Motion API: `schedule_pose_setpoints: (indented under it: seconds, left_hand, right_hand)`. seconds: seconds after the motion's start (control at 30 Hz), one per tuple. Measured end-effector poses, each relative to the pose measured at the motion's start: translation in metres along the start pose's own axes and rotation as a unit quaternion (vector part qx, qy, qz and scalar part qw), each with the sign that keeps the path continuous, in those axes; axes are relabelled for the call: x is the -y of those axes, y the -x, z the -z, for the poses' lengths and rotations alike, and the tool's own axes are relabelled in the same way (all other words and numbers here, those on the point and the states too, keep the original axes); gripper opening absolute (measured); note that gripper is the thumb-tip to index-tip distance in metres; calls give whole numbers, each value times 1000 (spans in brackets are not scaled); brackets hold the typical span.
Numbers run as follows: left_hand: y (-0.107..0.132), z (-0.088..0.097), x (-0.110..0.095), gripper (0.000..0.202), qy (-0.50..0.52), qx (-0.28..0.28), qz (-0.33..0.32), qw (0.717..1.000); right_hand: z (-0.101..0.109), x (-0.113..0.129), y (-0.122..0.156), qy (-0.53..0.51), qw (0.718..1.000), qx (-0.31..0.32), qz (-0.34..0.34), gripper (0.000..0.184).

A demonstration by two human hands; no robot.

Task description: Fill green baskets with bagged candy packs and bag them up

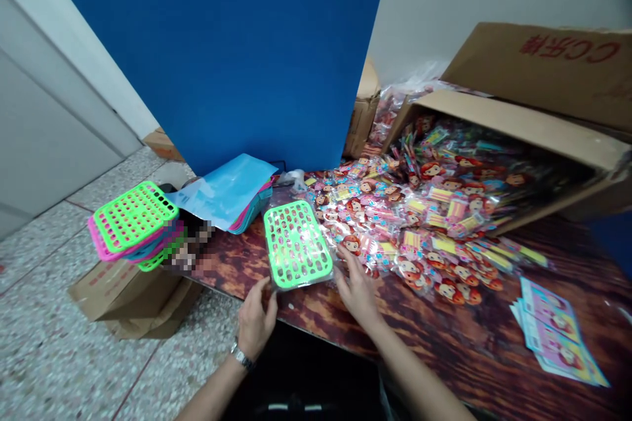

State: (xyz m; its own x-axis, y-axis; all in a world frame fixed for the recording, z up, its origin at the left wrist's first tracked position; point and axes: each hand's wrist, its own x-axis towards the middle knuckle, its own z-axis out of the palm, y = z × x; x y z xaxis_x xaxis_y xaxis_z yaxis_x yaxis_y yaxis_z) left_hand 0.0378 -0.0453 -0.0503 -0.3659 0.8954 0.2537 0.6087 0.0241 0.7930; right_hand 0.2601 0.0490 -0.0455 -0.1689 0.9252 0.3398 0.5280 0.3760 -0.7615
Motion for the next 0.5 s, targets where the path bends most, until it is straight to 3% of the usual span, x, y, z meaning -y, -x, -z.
schedule_pose_setpoints:
  seconds: [0.07,0.13,0.27,0.5]
  left_hand:
    - [0,-12,-1,37,55,0,69,996]
    - [-2,-22,1,33,77,12,108,991]
    - [-4,-28,4,24,38,29,111,993]
    - [-9,-16,-10,25,-26,67,91,993]
  right_hand:
    - [-7,-1,2,-23,999,20,-27,59]
    - [-15,-2,4,-40,997,38,-57,59]
    - [-21,-4,3,-53,994,68,-65,48]
    - [-16,3,-12,-15,995,64,-76,48]
